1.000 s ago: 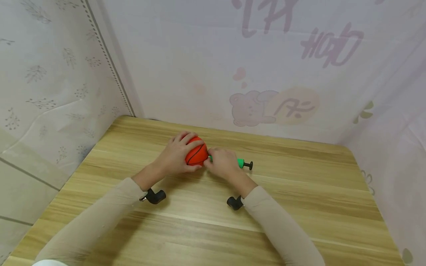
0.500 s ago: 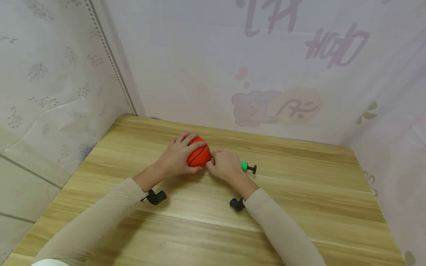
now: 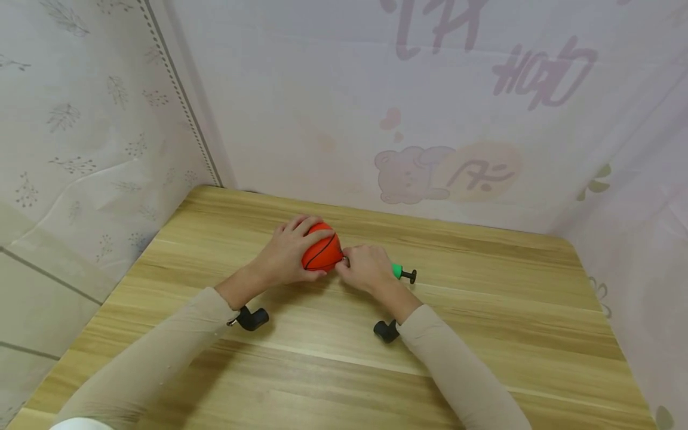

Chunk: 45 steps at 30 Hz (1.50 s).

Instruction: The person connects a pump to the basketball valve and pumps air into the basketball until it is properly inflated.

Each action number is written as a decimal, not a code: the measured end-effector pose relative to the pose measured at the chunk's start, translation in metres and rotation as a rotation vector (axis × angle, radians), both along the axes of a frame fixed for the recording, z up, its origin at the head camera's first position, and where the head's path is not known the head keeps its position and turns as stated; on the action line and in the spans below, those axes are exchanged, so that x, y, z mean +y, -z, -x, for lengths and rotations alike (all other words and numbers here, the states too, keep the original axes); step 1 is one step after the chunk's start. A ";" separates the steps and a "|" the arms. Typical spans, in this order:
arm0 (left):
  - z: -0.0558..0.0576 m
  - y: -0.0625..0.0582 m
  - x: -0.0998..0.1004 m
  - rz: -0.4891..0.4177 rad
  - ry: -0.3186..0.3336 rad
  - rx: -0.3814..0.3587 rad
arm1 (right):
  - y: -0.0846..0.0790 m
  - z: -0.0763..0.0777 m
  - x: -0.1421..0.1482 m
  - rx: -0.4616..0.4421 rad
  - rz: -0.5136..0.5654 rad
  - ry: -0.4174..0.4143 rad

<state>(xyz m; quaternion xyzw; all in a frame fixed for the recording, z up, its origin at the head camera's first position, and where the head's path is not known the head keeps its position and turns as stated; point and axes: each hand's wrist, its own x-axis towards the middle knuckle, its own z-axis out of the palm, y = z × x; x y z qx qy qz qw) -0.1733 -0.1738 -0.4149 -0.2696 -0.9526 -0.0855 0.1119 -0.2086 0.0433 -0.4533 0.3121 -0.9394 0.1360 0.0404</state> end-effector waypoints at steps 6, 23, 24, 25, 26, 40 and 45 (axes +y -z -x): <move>0.001 -0.001 0.001 -0.006 0.010 -0.026 | -0.001 -0.001 0.003 0.002 -0.009 0.013; 0.000 0.000 0.000 -0.026 0.009 -0.028 | 0.002 -0.001 0.006 0.079 0.005 -0.027; 0.000 0.000 0.000 -0.028 0.009 -0.029 | 0.003 -0.001 0.006 0.080 0.003 -0.028; 0.000 0.000 0.000 -0.029 0.010 -0.032 | 0.003 -0.001 0.007 0.082 0.002 -0.029; 0.000 0.000 0.000 -0.031 0.010 -0.034 | 0.003 -0.001 0.007 0.084 0.000 -0.030; 0.001 0.001 0.000 -0.039 0.009 -0.048 | 0.003 -0.002 0.012 0.134 -0.012 -0.049; 0.002 0.002 0.000 -0.048 0.016 -0.046 | 0.004 -0.002 0.014 0.141 -0.013 -0.053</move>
